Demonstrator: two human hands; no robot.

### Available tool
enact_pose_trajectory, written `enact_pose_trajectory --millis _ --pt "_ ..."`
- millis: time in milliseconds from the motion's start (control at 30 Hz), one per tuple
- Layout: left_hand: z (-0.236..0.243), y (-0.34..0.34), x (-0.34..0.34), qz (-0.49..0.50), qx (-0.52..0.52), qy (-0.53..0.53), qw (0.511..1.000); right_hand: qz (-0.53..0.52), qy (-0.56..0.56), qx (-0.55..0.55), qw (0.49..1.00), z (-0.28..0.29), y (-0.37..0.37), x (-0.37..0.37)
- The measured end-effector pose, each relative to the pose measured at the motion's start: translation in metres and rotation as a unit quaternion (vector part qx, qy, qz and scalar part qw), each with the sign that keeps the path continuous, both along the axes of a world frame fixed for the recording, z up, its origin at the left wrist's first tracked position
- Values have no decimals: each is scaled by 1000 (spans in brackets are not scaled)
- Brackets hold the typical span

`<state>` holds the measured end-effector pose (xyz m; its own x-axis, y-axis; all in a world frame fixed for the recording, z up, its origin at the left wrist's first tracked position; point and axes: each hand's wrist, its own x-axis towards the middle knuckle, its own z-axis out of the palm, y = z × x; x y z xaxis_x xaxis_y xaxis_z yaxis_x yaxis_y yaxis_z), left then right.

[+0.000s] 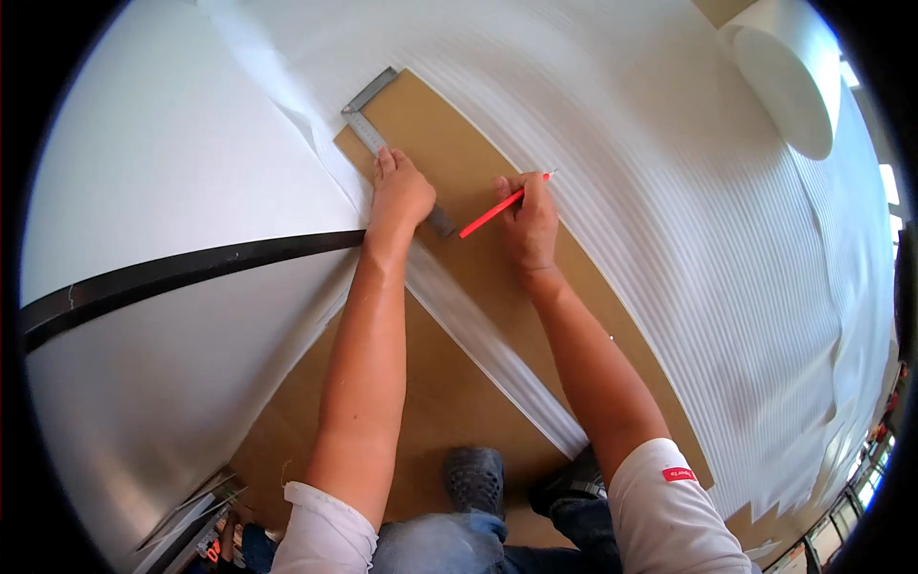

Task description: The person marks flooring planks with a pencil and L-square, uses a hammer to tap pieces into place, and measures around a wall corner before taking a plank to a table saw to mark it for a custom cut.

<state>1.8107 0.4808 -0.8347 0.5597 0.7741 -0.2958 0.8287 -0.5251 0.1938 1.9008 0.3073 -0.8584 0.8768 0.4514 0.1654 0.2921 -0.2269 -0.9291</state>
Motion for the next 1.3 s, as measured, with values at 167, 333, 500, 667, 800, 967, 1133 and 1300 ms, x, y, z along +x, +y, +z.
enact_pose_trajectory --millis 167,333,500,667,800,967,1133,1300 --pt "22 -15 4 -30 -29 72 997 4 -11 -33 999 0 -7 5" --pt "41 -23 -1 -83 -31 125 988 10 5 -12 1000 2 -5 -2" --pt "28 -22 -9 -96 9 127 987 -1 88 12 996 10 -2 -3" --pt "29 -22 -6 -111 8 148 983 19 30 47 998 3 -4 1" --pt "29 -21 -7 -113 3 144 983 10 13 35 999 5 -4 2" --pt "25 -18 -10 -124 2 130 984 26 -29 -3 999 5 -4 2" --pt "24 -20 -5 -128 -1 116 985 152 -77 46 984 3 -5 5" --pt "18 -17 -10 -126 24 132 983 285 -137 21 949 5 -6 7"
